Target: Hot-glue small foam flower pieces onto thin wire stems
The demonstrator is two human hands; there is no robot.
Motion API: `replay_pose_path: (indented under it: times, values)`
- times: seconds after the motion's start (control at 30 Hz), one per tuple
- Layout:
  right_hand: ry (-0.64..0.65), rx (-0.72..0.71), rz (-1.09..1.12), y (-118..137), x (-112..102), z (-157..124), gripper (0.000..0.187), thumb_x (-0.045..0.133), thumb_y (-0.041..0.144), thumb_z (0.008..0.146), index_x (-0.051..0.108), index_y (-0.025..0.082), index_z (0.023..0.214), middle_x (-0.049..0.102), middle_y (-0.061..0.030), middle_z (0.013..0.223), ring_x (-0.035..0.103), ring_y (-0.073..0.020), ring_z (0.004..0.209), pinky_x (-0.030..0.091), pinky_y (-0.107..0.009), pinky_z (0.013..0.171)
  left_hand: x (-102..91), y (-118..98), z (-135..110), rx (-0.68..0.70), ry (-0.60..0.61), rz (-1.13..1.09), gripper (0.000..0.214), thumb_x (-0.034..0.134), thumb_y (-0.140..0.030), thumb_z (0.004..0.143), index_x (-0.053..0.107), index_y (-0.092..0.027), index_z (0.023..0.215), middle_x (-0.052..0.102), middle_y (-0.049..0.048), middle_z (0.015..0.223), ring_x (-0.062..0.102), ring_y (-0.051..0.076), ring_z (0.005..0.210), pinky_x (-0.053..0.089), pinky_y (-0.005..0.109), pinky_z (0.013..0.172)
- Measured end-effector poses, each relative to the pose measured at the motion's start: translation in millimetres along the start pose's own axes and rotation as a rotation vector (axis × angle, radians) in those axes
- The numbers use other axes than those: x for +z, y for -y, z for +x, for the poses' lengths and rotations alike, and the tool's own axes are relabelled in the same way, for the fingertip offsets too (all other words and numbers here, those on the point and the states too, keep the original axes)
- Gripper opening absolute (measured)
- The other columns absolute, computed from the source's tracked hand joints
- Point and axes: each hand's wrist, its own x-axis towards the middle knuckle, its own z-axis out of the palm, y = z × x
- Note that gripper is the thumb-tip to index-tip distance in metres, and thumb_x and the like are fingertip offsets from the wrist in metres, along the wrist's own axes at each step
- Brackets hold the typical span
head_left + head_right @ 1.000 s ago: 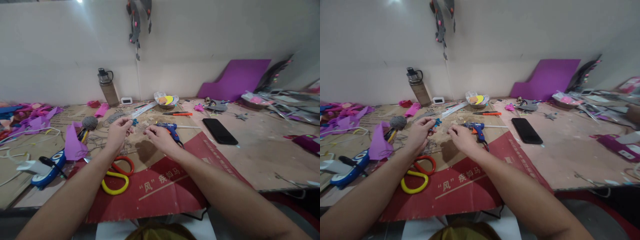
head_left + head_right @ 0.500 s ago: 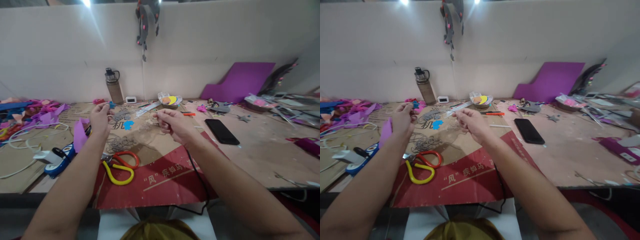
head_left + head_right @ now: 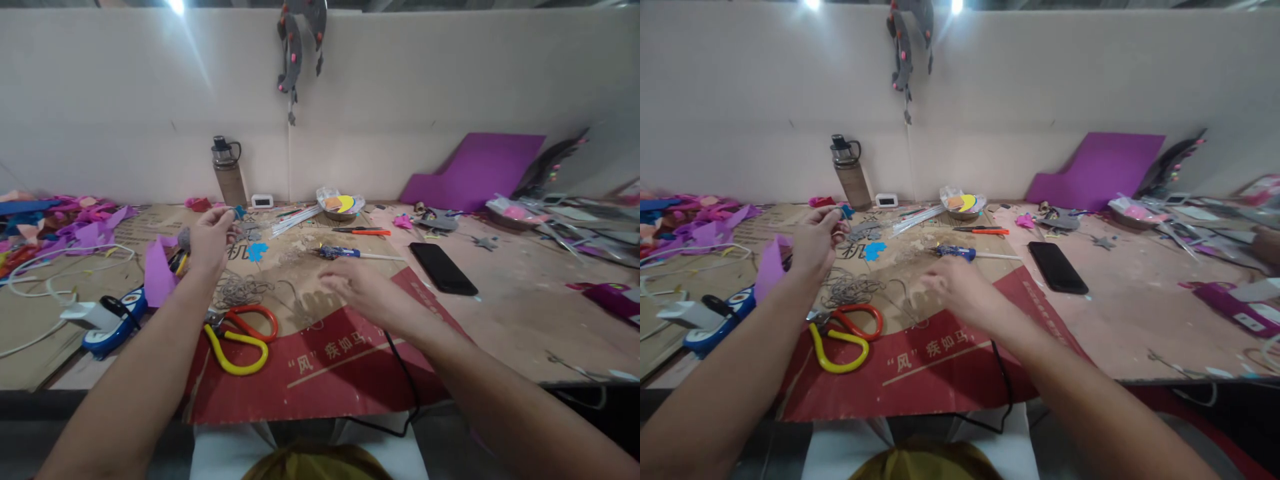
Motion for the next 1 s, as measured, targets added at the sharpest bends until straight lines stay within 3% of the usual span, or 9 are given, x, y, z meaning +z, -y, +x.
replay_pose_path:
  times: [0.1, 0.17, 0.23, 0.37, 0.5, 0.63, 0.7, 0.83, 1.0]
  values:
    - [-0.138, 0.139, -0.375, -28.4, -7.5, 5.6, 0.027, 0.048, 0.034, 0.090, 0.064, 0.019, 0.075, 0.065, -0.0094, 0.076, 0.057, -0.0202, 0.072, 0.040, -0.034, 0.069, 6.8, 4.3, -10.3, 0.020, 0.085, 0.069, 0.012, 0.070, -0.022, 0.068, 0.064, -0.017, 0.077, 0.059, -0.0010, 0.061, 0.055, 0.008, 0.049, 0.031, 0.017, 0.039]
    - [-0.098, 0.309, -0.551, -47.1, -6.4, 10.1, 0.028, 0.053, 0.040, 0.087, 0.064, 0.015, 0.079, 0.064, -0.0144, 0.076, 0.057, -0.0219, 0.068, 0.038, -0.033, 0.063, 10.9, 6.7, -17.2, 0.034, 0.123, 0.141, 0.013, 0.070, -0.025, 0.069, 0.066, -0.017, 0.078, 0.059, -0.0006, 0.057, 0.054, 0.009, 0.047, 0.032, 0.017, 0.040]
    - [-0.045, 0.369, -0.624, -62.9, -1.3, 14.7, 0.030, 0.060, 0.041, 0.082, 0.064, 0.011, 0.085, 0.065, -0.0188, 0.084, 0.059, -0.0228, 0.070, 0.037, -0.032, 0.060, 14.0, 8.8, -23.0, 0.053, 0.169, 0.204, 0.015, 0.069, -0.027, 0.071, 0.067, -0.016, 0.081, 0.060, 0.0002, 0.056, 0.054, 0.009, 0.047, 0.034, 0.017, 0.041]
    - [0.014, 0.529, -0.422, -79.5, 4.1, 24.7, 0.006, 0.056, 0.021, 0.076, 0.059, 0.015, 0.075, 0.061, -0.0083, 0.065, 0.055, -0.0170, 0.057, 0.033, -0.028, 0.053, 16.8, 13.0, -29.5, 0.029, 0.244, 0.232, 0.017, 0.068, -0.029, 0.072, 0.065, -0.015, 0.080, 0.062, 0.0004, 0.056, 0.052, 0.008, 0.044, 0.037, 0.018, 0.042]
    - [-0.052, 0.713, 0.082, -78.9, 1.2, 29.1, 0.003, 0.055, 0.020, 0.070, 0.052, 0.019, 0.070, 0.045, 0.0032, 0.053, 0.041, -0.0105, 0.045, 0.029, -0.025, 0.046, 16.9, 18.4, -29.8, -0.019, 0.259, 0.215, 0.019, 0.069, -0.031, 0.072, 0.063, -0.014, 0.077, 0.062, 0.0004, 0.055, 0.052, 0.008, 0.043, 0.039, 0.019, 0.043]
    - [-0.318, 0.535, 0.440, -62.0, 4.0, 30.7, 0.023, 0.056, 0.016, 0.062, 0.049, 0.021, 0.084, 0.048, 0.0045, 0.068, 0.047, -0.0089, 0.054, 0.042, -0.023, 0.052, 17.2, 22.1, -29.2, -0.058, 0.257, 0.179, 0.019, 0.069, -0.030, 0.070, 0.061, -0.014, 0.076, 0.060, -0.0008, 0.053, 0.052, 0.008, 0.043, 0.041, 0.019, 0.043]
    - [-0.365, 0.427, 0.546, -47.1, 5.5, 33.5, 0.030, 0.057, 0.017, 0.063, 0.049, 0.022, 0.092, 0.052, 0.0030, 0.077, 0.050, -0.0093, 0.061, 0.046, -0.024, 0.057, 17.4, 22.6, -29.3, -0.066, 0.243, 0.166, 0.018, 0.069, -0.029, 0.070, 0.062, -0.014, 0.077, 0.060, -0.0014, 0.053, 0.053, 0.009, 0.043, 0.041, 0.019, 0.044]
    - [-0.206, 0.254, 0.751, -18.0, 9.6, 37.5, 0.035, 0.061, 0.025, 0.070, 0.047, 0.023, 0.102, 0.062, -0.0026, 0.095, 0.050, -0.0084, 0.059, 0.038, -0.021, 0.046, 16.5, 22.0, -29.8, -0.047, 0.219, 0.187, 0.018, 0.069, -0.030, 0.071, 0.062, -0.014, 0.076, 0.061, -0.0003, 0.054, 0.054, 0.008, 0.043, 0.043, 0.019, 0.044]
    - [-0.156, 0.078, 0.663, -9.4, 24.4, 29.1, 0.029, 0.056, 0.029, 0.082, 0.045, 0.022, 0.108, 0.061, -0.0026, 0.098, 0.043, -0.0065, 0.054, 0.036, -0.023, 0.045, 16.7, 21.1, -33.4, -0.019, 0.204, 0.255, 0.020, 0.068, -0.031, 0.072, 0.063, -0.012, 0.078, 0.062, 0.0009, 0.054, 0.054, 0.009, 0.041, 0.043, 0.020, 0.042]
